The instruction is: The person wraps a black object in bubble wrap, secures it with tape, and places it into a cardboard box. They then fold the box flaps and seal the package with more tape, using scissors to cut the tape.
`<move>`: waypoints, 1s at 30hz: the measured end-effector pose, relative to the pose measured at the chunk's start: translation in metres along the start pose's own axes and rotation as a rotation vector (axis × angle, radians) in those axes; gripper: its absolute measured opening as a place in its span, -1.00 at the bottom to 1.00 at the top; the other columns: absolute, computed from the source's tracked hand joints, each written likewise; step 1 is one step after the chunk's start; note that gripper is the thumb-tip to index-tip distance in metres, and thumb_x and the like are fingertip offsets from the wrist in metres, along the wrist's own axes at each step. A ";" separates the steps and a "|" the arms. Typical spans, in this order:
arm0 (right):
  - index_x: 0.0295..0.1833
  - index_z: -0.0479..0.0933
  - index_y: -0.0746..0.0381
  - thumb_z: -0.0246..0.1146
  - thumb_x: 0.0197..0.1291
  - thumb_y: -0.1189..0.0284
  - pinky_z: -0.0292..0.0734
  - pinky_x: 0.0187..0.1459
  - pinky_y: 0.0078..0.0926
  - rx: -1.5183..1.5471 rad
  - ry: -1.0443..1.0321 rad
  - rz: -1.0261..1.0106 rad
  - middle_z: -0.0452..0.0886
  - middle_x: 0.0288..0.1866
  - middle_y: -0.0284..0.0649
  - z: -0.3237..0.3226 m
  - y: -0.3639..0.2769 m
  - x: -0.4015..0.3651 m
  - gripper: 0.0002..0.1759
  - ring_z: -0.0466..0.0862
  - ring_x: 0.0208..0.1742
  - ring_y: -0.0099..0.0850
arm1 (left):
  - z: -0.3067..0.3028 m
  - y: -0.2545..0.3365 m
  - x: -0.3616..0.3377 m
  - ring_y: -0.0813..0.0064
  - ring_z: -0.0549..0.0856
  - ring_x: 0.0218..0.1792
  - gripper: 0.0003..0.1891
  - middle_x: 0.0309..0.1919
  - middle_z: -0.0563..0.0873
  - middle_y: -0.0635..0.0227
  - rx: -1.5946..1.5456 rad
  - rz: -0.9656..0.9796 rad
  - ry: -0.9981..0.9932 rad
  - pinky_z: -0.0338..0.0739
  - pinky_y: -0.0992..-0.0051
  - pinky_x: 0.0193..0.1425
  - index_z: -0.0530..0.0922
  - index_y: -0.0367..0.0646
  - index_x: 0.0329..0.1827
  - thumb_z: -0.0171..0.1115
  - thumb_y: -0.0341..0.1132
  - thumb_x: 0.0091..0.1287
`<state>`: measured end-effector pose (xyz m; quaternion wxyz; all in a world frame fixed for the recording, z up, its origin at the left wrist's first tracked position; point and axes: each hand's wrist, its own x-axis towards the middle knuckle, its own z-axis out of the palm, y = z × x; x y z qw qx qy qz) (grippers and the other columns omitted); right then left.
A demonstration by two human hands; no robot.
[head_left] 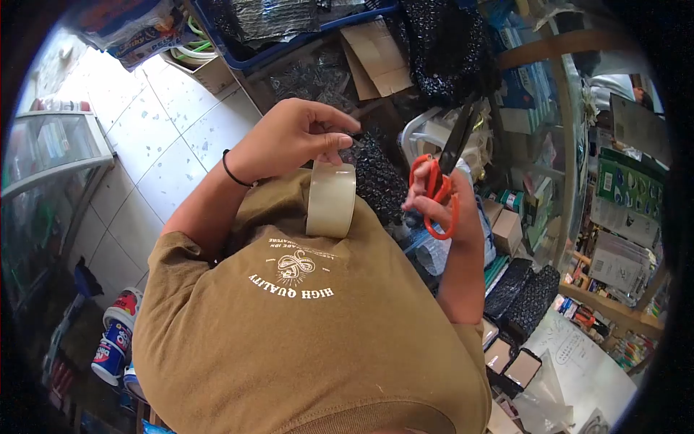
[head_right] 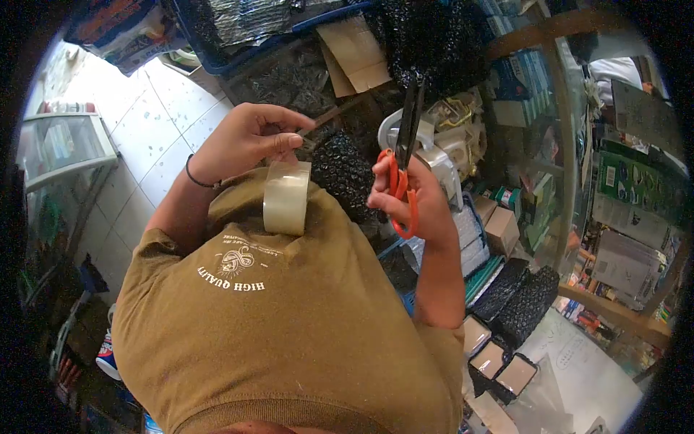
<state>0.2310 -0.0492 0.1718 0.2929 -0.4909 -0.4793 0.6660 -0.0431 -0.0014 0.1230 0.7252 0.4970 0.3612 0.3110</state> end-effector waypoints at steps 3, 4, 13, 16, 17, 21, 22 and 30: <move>-0.08 0.38 0.21 0.46 -0.03 0.37 0.35 -0.36 -0.70 -0.076 -0.038 0.091 0.35 -0.36 -0.43 -0.010 0.000 -0.017 -0.54 0.38 -0.41 -0.65 | -0.003 -0.003 0.004 0.64 0.67 -0.39 -0.83 -0.40 0.66 0.35 0.058 0.002 -0.053 0.56 0.67 -0.32 0.57 -0.31 -0.15 0.21 -0.38 0.31; -0.08 0.38 0.21 0.46 -0.03 0.37 0.35 -0.36 -0.70 -0.073 -0.033 0.094 0.35 -0.36 -0.43 -0.013 -0.003 -0.020 -0.54 0.38 -0.41 -0.65 | -0.003 -0.003 0.004 0.64 0.67 -0.39 -0.83 -0.40 0.66 0.35 0.057 -0.002 -0.058 0.56 0.67 -0.32 0.57 -0.31 -0.15 0.21 -0.38 0.31; -0.16 0.28 0.29 0.47 -0.19 -0.05 0.35 -0.32 -0.30 -0.905 -0.254 0.260 0.39 -0.42 -0.10 -0.020 -0.043 -0.019 -0.26 0.41 -0.40 -0.18 | 0.007 -0.005 0.008 0.64 0.64 -0.41 -0.89 -0.30 0.49 0.43 -0.077 0.107 0.021 0.54 0.67 -0.39 0.56 -0.30 -0.27 0.24 -0.41 0.29; -0.20 0.26 0.29 0.46 -0.25 -0.10 0.33 -0.32 -0.33 -0.992 -0.268 0.267 0.36 -0.42 -0.12 -0.022 -0.049 -0.012 -0.21 0.36 -0.39 -0.21 | 0.010 -0.003 0.011 0.64 0.62 -0.44 -0.89 -0.27 0.50 0.40 -0.115 0.107 -0.014 0.54 0.67 -0.41 0.57 -0.31 -0.29 0.25 -0.42 0.27; -0.22 0.24 0.29 0.45 -0.31 -0.17 0.30 -0.35 -0.38 -0.982 -0.284 0.282 0.30 -0.45 -0.18 -0.023 -0.050 -0.009 -0.16 0.29 -0.42 -0.32 | 0.010 -0.003 0.012 0.64 0.61 -0.45 -0.89 -0.27 0.50 0.40 -0.110 0.119 -0.005 0.54 0.67 -0.42 0.58 -0.31 -0.30 0.26 -0.41 0.27; -0.22 0.24 0.31 0.44 -0.25 -0.13 0.31 -0.34 -0.35 -1.031 -0.329 0.307 0.30 -0.45 -0.18 -0.024 -0.053 -0.001 -0.20 0.29 -0.41 -0.28 | 0.011 0.001 0.011 0.66 0.61 -0.46 -0.88 -0.27 0.51 0.40 -0.112 0.109 0.013 0.53 0.68 -0.43 0.60 -0.31 -0.31 0.27 -0.41 0.26; -0.22 0.25 0.32 0.44 -0.25 -0.12 0.31 -0.34 -0.33 -1.015 -0.340 0.304 0.30 -0.45 -0.17 -0.023 -0.054 0.001 -0.20 0.30 -0.41 -0.27 | 0.011 0.001 0.011 0.66 0.61 -0.46 -0.88 -0.27 0.51 0.40 -0.111 0.110 0.015 0.53 0.68 -0.43 0.60 -0.31 -0.31 0.27 -0.41 0.26; -0.23 0.33 0.35 0.34 -0.15 -0.24 0.39 -0.32 -0.29 -1.096 -0.447 0.224 0.47 -0.42 -0.06 -0.018 -0.059 0.016 -0.19 0.48 -0.39 -0.19 | 0.008 0.002 0.016 0.53 0.72 -0.38 -0.82 -0.25 0.51 0.36 -0.084 0.112 -0.085 0.59 0.67 -0.36 0.61 -0.35 -0.27 0.28 -0.37 0.24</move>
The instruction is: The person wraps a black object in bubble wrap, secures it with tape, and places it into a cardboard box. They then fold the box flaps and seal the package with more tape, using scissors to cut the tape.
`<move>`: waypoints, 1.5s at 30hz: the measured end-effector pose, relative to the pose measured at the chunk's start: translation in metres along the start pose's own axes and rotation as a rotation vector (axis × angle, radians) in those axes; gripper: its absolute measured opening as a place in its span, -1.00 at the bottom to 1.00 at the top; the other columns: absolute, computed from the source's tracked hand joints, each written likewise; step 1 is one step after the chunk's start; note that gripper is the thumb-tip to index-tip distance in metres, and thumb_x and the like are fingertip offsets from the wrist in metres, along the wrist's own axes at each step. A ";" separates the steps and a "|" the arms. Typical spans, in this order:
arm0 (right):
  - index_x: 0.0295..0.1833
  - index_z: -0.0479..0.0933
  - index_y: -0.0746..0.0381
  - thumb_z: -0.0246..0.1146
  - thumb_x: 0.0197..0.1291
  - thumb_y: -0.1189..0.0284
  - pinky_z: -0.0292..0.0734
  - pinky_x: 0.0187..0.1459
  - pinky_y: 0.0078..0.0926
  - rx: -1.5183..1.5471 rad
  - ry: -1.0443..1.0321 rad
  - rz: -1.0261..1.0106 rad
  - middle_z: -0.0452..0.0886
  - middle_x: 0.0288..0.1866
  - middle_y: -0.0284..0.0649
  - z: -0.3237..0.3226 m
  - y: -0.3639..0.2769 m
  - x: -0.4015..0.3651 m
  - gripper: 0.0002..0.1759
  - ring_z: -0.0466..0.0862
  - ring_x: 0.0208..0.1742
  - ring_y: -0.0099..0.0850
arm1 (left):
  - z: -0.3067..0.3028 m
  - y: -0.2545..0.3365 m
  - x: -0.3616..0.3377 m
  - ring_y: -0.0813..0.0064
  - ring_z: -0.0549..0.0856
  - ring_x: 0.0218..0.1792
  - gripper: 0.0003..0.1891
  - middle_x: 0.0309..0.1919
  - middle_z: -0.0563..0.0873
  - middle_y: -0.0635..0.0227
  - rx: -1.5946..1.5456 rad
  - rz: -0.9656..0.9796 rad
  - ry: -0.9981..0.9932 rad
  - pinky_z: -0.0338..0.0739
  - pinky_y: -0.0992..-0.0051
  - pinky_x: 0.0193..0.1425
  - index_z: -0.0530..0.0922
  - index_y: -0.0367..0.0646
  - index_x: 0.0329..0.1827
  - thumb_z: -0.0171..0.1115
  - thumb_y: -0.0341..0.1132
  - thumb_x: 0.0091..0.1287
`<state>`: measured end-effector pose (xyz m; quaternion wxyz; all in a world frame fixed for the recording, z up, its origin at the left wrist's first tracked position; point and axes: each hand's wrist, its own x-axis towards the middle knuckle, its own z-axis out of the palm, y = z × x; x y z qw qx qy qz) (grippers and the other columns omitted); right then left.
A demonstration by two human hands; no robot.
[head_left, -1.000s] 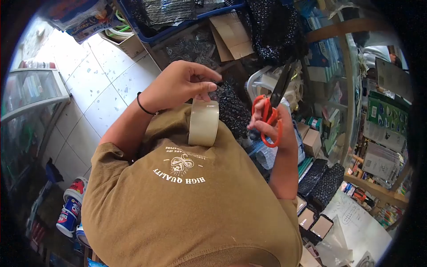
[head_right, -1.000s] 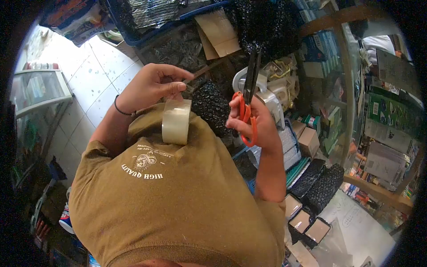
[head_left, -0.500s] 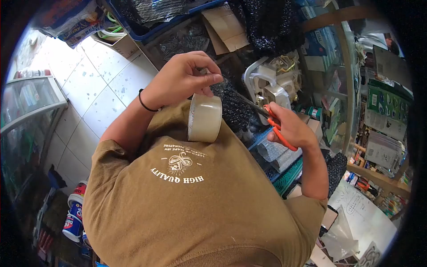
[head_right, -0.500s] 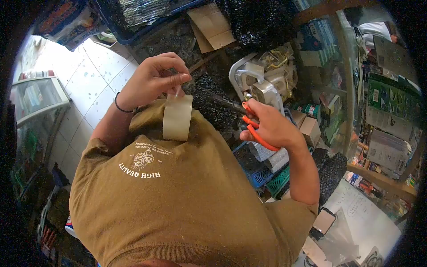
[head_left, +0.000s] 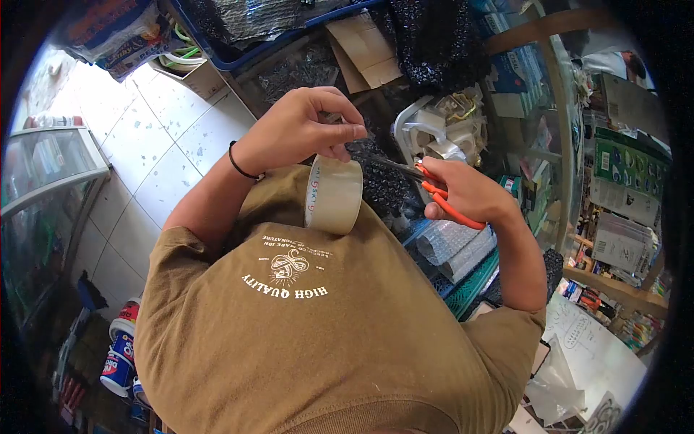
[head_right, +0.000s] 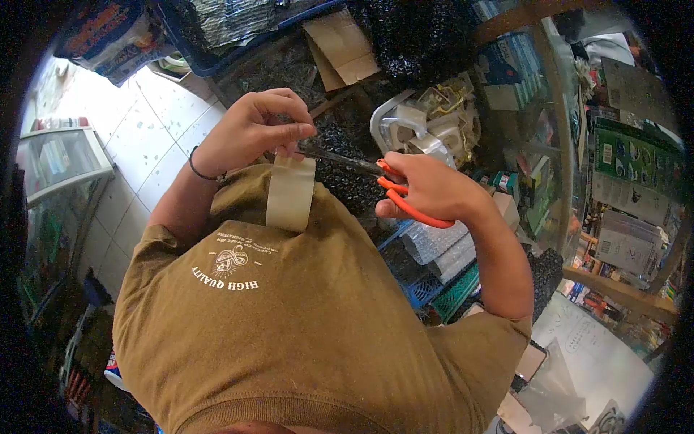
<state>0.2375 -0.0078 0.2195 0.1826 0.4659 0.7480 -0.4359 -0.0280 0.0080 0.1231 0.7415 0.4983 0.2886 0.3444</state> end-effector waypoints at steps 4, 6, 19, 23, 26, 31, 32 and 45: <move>-0.26 0.33 0.34 0.32 -0.15 -0.27 0.38 -0.34 -0.31 0.038 -0.012 -0.041 0.44 -0.46 -0.10 -0.001 0.001 0.006 -0.18 0.46 -0.42 -0.23 | 0.001 0.003 0.000 0.51 0.72 -0.37 -0.82 -0.24 0.51 0.34 0.014 -0.012 -0.008 0.60 0.66 -0.35 0.61 -0.36 -0.26 0.28 -0.37 0.24; -0.27 0.33 0.33 0.31 -0.14 -0.28 0.38 -0.34 -0.31 0.026 -0.004 -0.064 0.44 -0.47 -0.10 -0.001 0.001 0.007 -0.18 0.46 -0.42 -0.23 | 0.001 0.003 0.000 0.51 0.73 -0.36 -0.81 -0.23 0.51 0.32 0.028 -0.027 -0.006 0.62 0.66 -0.33 0.61 -0.37 -0.27 0.28 -0.37 0.24; -0.26 0.38 0.35 0.37 -0.19 -0.22 0.39 -0.32 -0.28 -0.012 -0.007 -0.017 0.49 -0.43 -0.05 -0.009 -0.009 0.009 -0.20 0.53 -0.35 -0.13 | 0.004 0.006 0.000 0.62 0.66 -0.35 -0.89 -0.24 0.52 0.39 -0.032 -0.072 -0.040 0.60 0.67 -0.30 0.62 -0.33 -0.29 0.26 -0.43 0.25; -0.22 0.40 0.36 0.39 -0.20 -0.20 0.40 -0.32 -0.28 -0.039 -0.017 -0.024 0.50 -0.42 -0.05 -0.008 -0.009 0.010 -0.20 0.53 -0.35 -0.14 | 0.005 0.007 0.000 0.61 0.66 -0.35 -0.88 -0.24 0.52 0.38 -0.021 -0.078 -0.042 0.60 0.66 -0.30 0.62 -0.34 -0.28 0.26 -0.43 0.25; -0.18 0.42 0.36 0.39 -0.21 -0.20 0.40 -0.32 -0.28 -0.018 0.000 -0.041 0.51 -0.41 -0.05 -0.008 -0.009 0.010 -0.19 0.53 -0.35 -0.13 | 0.006 0.008 -0.001 0.61 0.66 -0.35 -0.89 -0.24 0.52 0.38 -0.043 -0.090 -0.040 0.61 0.65 -0.30 0.62 -0.35 -0.28 0.25 -0.44 0.25; -0.17 0.43 0.37 0.40 -0.21 -0.19 0.40 -0.31 -0.28 -0.043 0.006 -0.049 0.50 -0.41 -0.06 -0.009 -0.009 0.010 -0.19 0.53 -0.34 -0.12 | 0.005 0.007 -0.001 0.58 0.68 -0.35 -0.90 -0.24 0.52 0.37 -0.052 -0.086 -0.035 0.64 0.64 -0.28 0.61 -0.35 -0.27 0.24 -0.46 0.26; -0.21 0.42 0.36 0.40 -0.22 -0.18 0.39 -0.31 -0.27 -0.049 0.003 -0.057 0.50 -0.42 -0.07 -0.010 -0.009 0.010 -0.20 0.52 -0.35 -0.12 | 0.004 0.008 -0.001 0.57 0.68 -0.35 -0.90 -0.23 0.51 0.36 -0.045 -0.089 -0.048 0.65 0.64 -0.27 0.61 -0.36 -0.27 0.23 -0.47 0.26; -0.36 0.34 0.33 0.42 -0.22 -0.16 0.34 -0.35 -0.27 -0.076 0.027 -0.059 0.44 -0.48 -0.09 -0.011 -0.011 0.009 -0.26 0.48 -0.39 -0.12 | 0.005 0.011 -0.001 0.56 0.68 -0.37 -0.89 -0.28 0.53 0.36 -0.034 -0.099 -0.060 0.63 0.62 -0.30 0.62 -0.35 -0.28 0.26 -0.44 0.25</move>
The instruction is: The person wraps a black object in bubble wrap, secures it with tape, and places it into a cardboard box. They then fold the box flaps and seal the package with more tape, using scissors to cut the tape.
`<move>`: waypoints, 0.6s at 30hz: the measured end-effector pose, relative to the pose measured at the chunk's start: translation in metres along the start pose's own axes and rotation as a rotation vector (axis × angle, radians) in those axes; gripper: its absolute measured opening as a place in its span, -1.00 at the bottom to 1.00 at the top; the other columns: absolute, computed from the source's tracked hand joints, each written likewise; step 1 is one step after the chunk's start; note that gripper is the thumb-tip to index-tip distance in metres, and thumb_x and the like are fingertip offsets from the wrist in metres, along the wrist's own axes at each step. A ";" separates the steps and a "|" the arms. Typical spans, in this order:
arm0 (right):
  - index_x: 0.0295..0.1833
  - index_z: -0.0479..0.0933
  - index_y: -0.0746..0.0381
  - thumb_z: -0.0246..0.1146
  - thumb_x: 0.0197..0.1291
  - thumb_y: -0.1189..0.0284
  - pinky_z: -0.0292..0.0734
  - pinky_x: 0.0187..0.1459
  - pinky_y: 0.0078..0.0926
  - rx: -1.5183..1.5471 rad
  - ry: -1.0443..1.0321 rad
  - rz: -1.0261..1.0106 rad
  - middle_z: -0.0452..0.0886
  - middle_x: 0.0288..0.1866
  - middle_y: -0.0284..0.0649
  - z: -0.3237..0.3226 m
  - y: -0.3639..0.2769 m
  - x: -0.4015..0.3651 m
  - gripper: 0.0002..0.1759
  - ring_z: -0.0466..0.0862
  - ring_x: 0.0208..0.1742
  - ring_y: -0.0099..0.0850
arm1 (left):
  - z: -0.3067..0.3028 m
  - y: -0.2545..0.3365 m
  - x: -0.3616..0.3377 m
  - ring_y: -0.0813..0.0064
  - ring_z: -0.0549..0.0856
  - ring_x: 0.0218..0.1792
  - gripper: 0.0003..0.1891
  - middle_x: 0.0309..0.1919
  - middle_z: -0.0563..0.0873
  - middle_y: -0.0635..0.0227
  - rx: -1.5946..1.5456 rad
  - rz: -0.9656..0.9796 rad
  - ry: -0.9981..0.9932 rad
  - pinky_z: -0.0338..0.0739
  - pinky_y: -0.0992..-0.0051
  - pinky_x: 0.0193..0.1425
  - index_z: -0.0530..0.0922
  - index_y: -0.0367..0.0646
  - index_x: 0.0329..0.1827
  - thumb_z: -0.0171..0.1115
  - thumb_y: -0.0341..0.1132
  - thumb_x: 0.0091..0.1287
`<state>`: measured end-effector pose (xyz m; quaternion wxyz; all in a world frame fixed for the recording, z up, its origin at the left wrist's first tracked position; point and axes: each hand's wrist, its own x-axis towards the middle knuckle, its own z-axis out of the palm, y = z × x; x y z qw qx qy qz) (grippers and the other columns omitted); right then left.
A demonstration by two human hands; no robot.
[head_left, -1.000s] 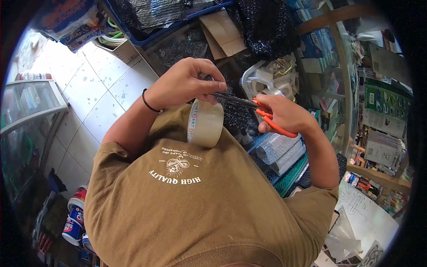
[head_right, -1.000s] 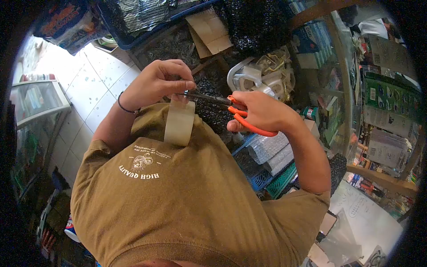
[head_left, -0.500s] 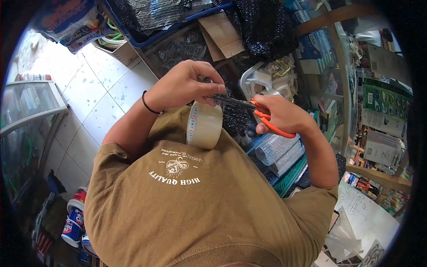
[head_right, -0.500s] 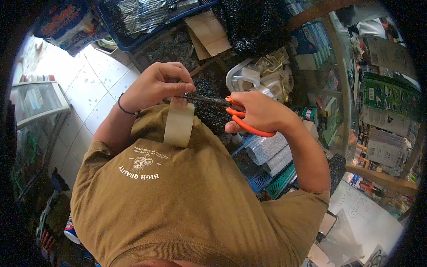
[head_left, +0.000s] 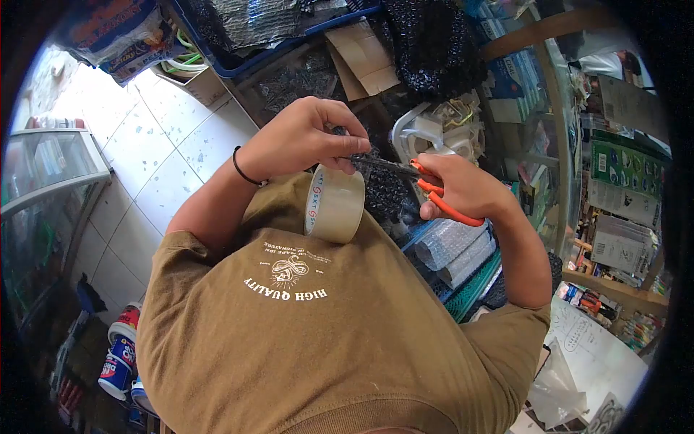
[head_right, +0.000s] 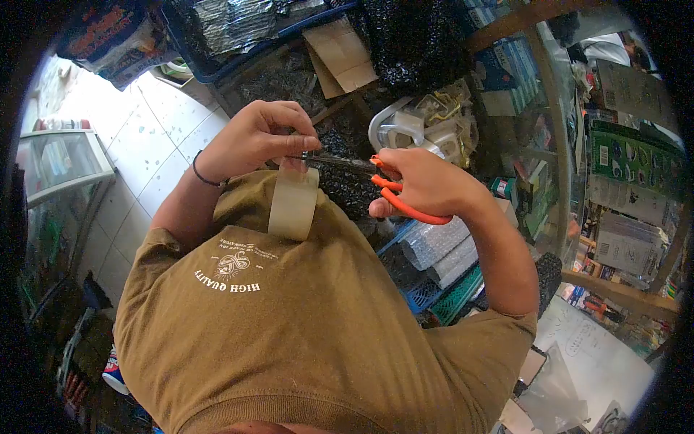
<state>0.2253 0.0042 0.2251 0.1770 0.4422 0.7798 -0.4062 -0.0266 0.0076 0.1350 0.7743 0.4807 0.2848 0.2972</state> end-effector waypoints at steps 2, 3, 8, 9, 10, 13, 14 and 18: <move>-0.34 0.36 0.34 0.43 -0.22 -0.15 0.35 -0.35 -0.27 0.011 -0.014 0.014 0.45 -0.48 -0.09 -0.001 -0.002 0.000 -0.26 0.49 -0.39 -0.14 | 0.001 -0.001 0.000 0.57 0.68 -0.37 -0.89 -0.28 0.53 0.36 -0.010 0.001 0.001 0.63 0.63 -0.31 0.62 -0.35 -0.28 0.26 -0.44 0.25; -0.34 0.36 0.34 0.43 -0.22 -0.15 0.35 -0.35 -0.27 0.011 -0.013 0.015 0.45 -0.48 -0.09 -0.001 -0.001 0.001 -0.26 0.49 -0.39 -0.14 | 0.001 -0.001 0.000 0.58 0.68 -0.37 -0.88 -0.27 0.53 0.37 -0.021 0.002 0.003 0.62 0.63 -0.32 0.63 -0.34 -0.28 0.27 -0.44 0.24; -0.37 0.42 0.33 0.45 -0.20 -0.09 0.35 -0.41 -0.33 0.076 -0.027 0.065 0.49 -0.55 -0.12 -0.002 -0.005 0.001 -0.32 0.45 -0.50 -0.23 | 0.001 -0.001 -0.001 0.58 0.69 -0.36 -0.88 -0.29 0.54 0.39 -0.020 0.008 0.015 0.61 0.65 -0.33 0.63 -0.35 -0.28 0.27 -0.44 0.24; -0.37 0.42 0.33 0.45 -0.20 -0.09 0.35 -0.41 -0.33 0.077 -0.027 0.066 0.49 -0.55 -0.12 -0.001 -0.006 0.001 -0.32 0.45 -0.50 -0.23 | 0.001 -0.001 -0.001 0.58 0.69 -0.36 -0.88 -0.29 0.54 0.39 -0.008 0.022 0.004 0.61 0.65 -0.32 0.63 -0.35 -0.27 0.27 -0.44 0.25; -0.39 0.43 0.33 0.45 -0.19 -0.07 0.35 -0.42 -0.33 0.097 -0.016 0.097 0.49 -0.57 -0.12 0.000 -0.006 0.001 -0.35 0.44 -0.52 -0.24 | 0.001 -0.001 -0.001 0.58 0.69 -0.36 -0.88 -0.29 0.54 0.39 -0.008 0.021 0.004 0.61 0.65 -0.32 0.63 -0.35 -0.27 0.27 -0.44 0.25; -0.43 0.45 0.32 0.45 -0.17 -0.06 0.35 -0.43 -0.34 0.121 0.006 0.139 0.49 -0.59 -0.11 0.004 -0.004 0.001 -0.38 0.42 -0.55 -0.23 | 0.002 0.001 -0.003 0.57 0.70 -0.34 -0.87 -0.30 0.54 0.38 -0.022 -0.015 0.006 0.62 0.66 -0.30 0.62 -0.36 -0.28 0.27 -0.43 0.25; -0.44 0.46 0.33 0.45 -0.16 -0.05 0.35 -0.43 -0.34 0.123 0.018 0.151 0.49 -0.59 -0.09 0.005 -0.003 0.001 -0.39 0.42 -0.55 -0.21 | 0.002 0.001 -0.003 0.57 0.70 -0.35 -0.87 -0.30 0.57 0.38 0.011 -0.011 0.011 0.63 0.66 -0.30 0.62 -0.35 -0.27 0.26 -0.42 0.26; -0.45 0.46 0.33 0.44 -0.15 -0.05 0.35 -0.43 -0.33 0.027 0.055 0.140 0.49 -0.59 -0.06 0.000 -0.008 0.000 -0.39 0.40 -0.55 -0.17 | 0.006 0.006 -0.006 0.57 0.71 -0.39 -0.82 -0.29 0.67 0.36 -0.045 -0.117 0.023 0.62 0.66 -0.31 0.61 -0.32 -0.22 0.22 -0.35 0.31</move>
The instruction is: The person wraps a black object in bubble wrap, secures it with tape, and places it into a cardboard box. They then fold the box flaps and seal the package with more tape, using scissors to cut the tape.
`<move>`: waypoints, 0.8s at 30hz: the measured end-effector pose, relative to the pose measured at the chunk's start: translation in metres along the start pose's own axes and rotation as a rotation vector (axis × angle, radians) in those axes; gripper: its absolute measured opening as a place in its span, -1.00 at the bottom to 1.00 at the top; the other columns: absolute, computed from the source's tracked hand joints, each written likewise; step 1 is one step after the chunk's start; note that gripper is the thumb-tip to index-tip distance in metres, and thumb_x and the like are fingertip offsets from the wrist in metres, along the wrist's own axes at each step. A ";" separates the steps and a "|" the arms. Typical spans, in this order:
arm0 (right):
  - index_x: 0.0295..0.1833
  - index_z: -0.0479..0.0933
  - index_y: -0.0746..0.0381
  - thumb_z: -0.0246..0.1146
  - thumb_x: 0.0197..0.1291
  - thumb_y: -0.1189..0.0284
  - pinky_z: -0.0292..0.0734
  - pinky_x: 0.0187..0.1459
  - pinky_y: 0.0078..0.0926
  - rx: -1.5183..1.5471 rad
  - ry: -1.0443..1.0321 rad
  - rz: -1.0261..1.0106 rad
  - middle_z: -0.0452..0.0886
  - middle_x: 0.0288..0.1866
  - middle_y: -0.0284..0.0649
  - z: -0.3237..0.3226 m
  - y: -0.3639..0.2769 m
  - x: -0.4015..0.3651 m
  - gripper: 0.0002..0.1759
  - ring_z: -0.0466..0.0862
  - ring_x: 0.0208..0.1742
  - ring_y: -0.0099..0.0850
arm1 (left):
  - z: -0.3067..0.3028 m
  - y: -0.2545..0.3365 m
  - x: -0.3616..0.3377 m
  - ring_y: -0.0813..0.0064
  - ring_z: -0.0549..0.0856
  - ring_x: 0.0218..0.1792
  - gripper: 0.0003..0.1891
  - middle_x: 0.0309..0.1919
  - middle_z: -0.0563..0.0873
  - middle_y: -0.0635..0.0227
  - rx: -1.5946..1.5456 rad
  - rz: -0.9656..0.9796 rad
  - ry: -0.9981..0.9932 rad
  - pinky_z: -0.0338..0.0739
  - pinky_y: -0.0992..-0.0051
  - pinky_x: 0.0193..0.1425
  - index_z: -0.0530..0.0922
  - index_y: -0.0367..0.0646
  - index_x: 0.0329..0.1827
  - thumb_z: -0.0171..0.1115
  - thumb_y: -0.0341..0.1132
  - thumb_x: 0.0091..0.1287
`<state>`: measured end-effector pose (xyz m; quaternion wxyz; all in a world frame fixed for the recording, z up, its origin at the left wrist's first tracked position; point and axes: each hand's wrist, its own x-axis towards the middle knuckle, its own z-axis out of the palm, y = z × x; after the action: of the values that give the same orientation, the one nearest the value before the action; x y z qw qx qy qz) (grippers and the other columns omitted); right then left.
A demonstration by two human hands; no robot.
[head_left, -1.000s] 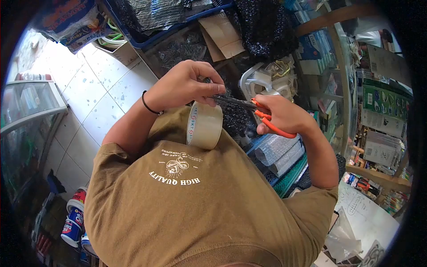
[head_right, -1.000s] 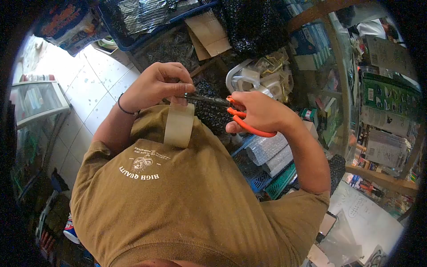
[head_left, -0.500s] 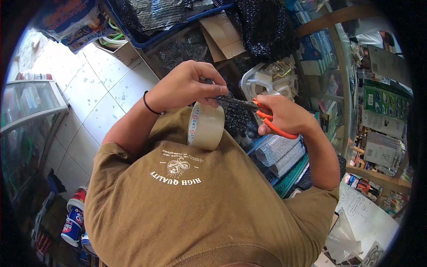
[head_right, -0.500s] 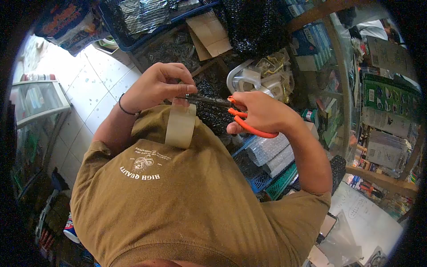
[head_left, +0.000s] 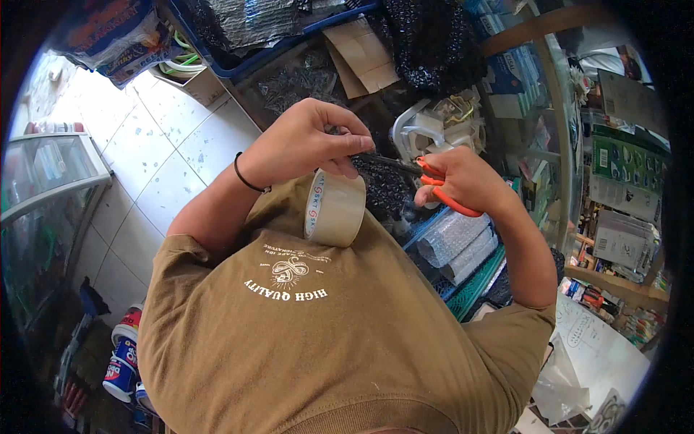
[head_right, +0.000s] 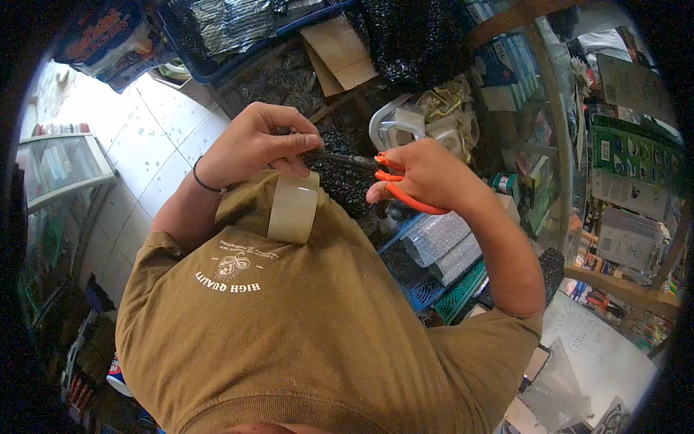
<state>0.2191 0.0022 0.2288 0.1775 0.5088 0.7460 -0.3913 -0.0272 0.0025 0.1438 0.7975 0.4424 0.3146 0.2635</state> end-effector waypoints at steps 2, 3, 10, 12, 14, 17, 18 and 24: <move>-0.44 0.45 0.33 0.42 -0.15 -0.07 0.36 -0.42 -0.31 0.037 0.006 -0.031 0.49 -0.58 -0.05 -0.001 0.000 -0.001 -0.38 0.40 -0.54 -0.13 | 0.002 0.000 0.000 0.57 0.71 -0.40 -0.80 -0.29 0.68 0.36 0.003 0.008 0.016 0.62 0.66 -0.31 0.60 -0.31 -0.18 0.21 -0.32 0.32; -0.44 0.45 0.33 0.42 -0.15 -0.07 0.36 -0.42 -0.31 0.038 0.007 -0.029 0.49 -0.58 -0.05 -0.002 0.000 -0.001 -0.38 0.40 -0.54 -0.13 | 0.003 0.000 0.000 0.58 0.71 -0.41 -0.78 -0.29 0.70 0.35 0.005 0.017 0.032 0.62 0.66 -0.32 0.59 -0.31 -0.14 0.20 -0.29 0.34; -0.44 0.44 0.34 0.41 -0.13 -0.07 0.37 -0.40 -0.28 -0.010 0.010 -0.011 0.50 -0.56 -0.02 -0.003 0.000 -0.002 -0.37 0.47 -0.50 -0.07 | -0.007 -0.009 0.003 0.63 0.68 -0.34 -0.70 -0.19 0.66 0.33 0.076 0.094 -0.038 0.60 0.68 -0.26 0.55 -0.27 -0.04 0.29 -0.27 0.26; -0.44 0.44 0.34 0.40 -0.12 -0.07 0.38 -0.40 -0.28 0.002 0.013 -0.012 0.51 -0.55 -0.01 -0.003 0.001 -0.002 -0.38 0.48 -0.49 -0.07 | -0.012 -0.008 -0.001 0.65 0.66 -0.26 -0.62 -0.11 0.61 0.33 0.282 0.221 -0.121 0.60 0.66 -0.22 0.52 -0.25 0.02 0.38 -0.40 0.14; -0.43 0.44 0.34 0.39 -0.10 -0.07 0.38 -0.40 -0.28 -0.044 0.001 -0.010 0.50 -0.55 -0.01 -0.005 0.002 -0.002 -0.38 0.48 -0.50 -0.10 | -0.016 -0.009 -0.003 0.65 0.65 -0.24 -0.56 -0.11 0.59 0.35 0.235 0.218 -0.149 0.60 0.64 -0.19 0.51 -0.24 0.05 0.40 -0.47 0.08; -0.44 0.45 0.33 0.38 -0.09 -0.08 0.38 -0.40 -0.28 -0.054 -0.025 0.033 0.50 -0.56 -0.03 -0.006 -0.001 -0.002 -0.38 0.47 -0.51 -0.14 | -0.018 -0.008 -0.005 0.64 0.63 -0.21 -0.50 -0.15 0.54 0.39 0.159 0.193 -0.173 0.59 0.62 -0.15 0.50 -0.23 0.10 0.39 -0.58 0.03; -0.44 0.45 0.33 0.38 -0.09 -0.08 0.38 -0.40 -0.28 -0.054 -0.025 0.033 0.50 -0.56 -0.03 -0.008 -0.002 -0.002 -0.38 0.47 -0.51 -0.14 | -0.018 -0.008 -0.005 0.64 0.63 -0.20 -0.50 -0.18 0.52 0.41 0.133 0.174 -0.169 0.58 0.61 -0.12 0.50 -0.23 0.11 0.36 -0.61 0.03; -0.46 0.37 0.35 0.36 -0.18 -0.23 0.31 -0.44 -0.37 -0.040 -0.077 0.075 0.37 -0.62 -0.18 -0.010 0.000 -0.003 -0.24 0.33 -0.54 -0.37 | -0.024 -0.019 0.000 0.66 0.61 -0.24 -0.52 -0.20 0.51 0.44 0.250 0.279 -0.148 0.56 0.62 -0.09 0.52 -0.21 0.10 0.30 -0.67 0.06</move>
<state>0.2218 0.0082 0.2373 0.2308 0.5175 0.7265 -0.3889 -0.0422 0.0065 0.1172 0.7131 0.5953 0.2212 0.2970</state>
